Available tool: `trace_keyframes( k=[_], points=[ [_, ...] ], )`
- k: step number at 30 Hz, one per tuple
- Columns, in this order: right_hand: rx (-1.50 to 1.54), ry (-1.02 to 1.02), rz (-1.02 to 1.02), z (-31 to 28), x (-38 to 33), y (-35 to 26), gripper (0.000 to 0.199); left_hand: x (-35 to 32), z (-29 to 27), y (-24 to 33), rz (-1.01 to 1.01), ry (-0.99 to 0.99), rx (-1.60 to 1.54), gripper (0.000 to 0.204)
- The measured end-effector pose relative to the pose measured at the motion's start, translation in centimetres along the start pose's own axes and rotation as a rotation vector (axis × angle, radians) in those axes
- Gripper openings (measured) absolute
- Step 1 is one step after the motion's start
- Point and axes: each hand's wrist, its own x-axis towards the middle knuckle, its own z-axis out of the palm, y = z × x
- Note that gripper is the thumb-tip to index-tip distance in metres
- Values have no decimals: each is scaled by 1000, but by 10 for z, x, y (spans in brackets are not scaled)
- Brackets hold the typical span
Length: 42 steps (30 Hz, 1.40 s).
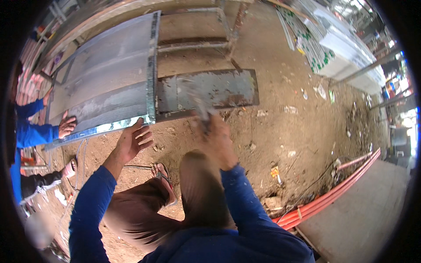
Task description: The person uses a hammer to secure a mesh screen into a metal frame, assisted by another person who holds the frame steady. The person systematically hammers along the edges of the frame to fasten the screen, then flips the frame over to work on the opposite side.
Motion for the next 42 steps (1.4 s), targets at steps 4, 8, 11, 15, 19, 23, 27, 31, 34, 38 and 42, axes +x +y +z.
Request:
trace_keyframes(
  k=[4,8,11,15,19,23,27,31,34,38,42],
  points=[
    [66,444,457,-50,-95,60,32,-3,-5,-27,-71,-171,-188,55],
    [-419,318,1009,-64,-205,127,42,24,-4,-59,-77,-71,-445,67],
    [-541,140,1100,-29,-268,172,38,61,22,-79,164,89,-1040,67],
    [-593,-84,1180,11,-311,198,52,101,65,-103,191,-48,-1145,70],
    [-469,159,805,32,-268,217,81,142,86,-98,241,-469,-1215,62],
    [-524,-103,545,67,-180,263,107,168,88,-82,236,-678,-1113,58],
    [-827,-439,467,94,-150,288,116,167,92,-75,241,-651,-1140,57],
    [-834,-429,538,96,-160,288,112,157,100,-72,203,-694,-1109,56],
    [-768,-305,631,90,-168,282,112,151,104,-69,190,-676,-1115,57],
    [-734,-168,706,85,-172,271,117,144,108,-62,125,-503,-1182,56],
    [-682,-122,730,79,-164,263,116,143,106,-58,79,-452,-1230,52]
  ],
)
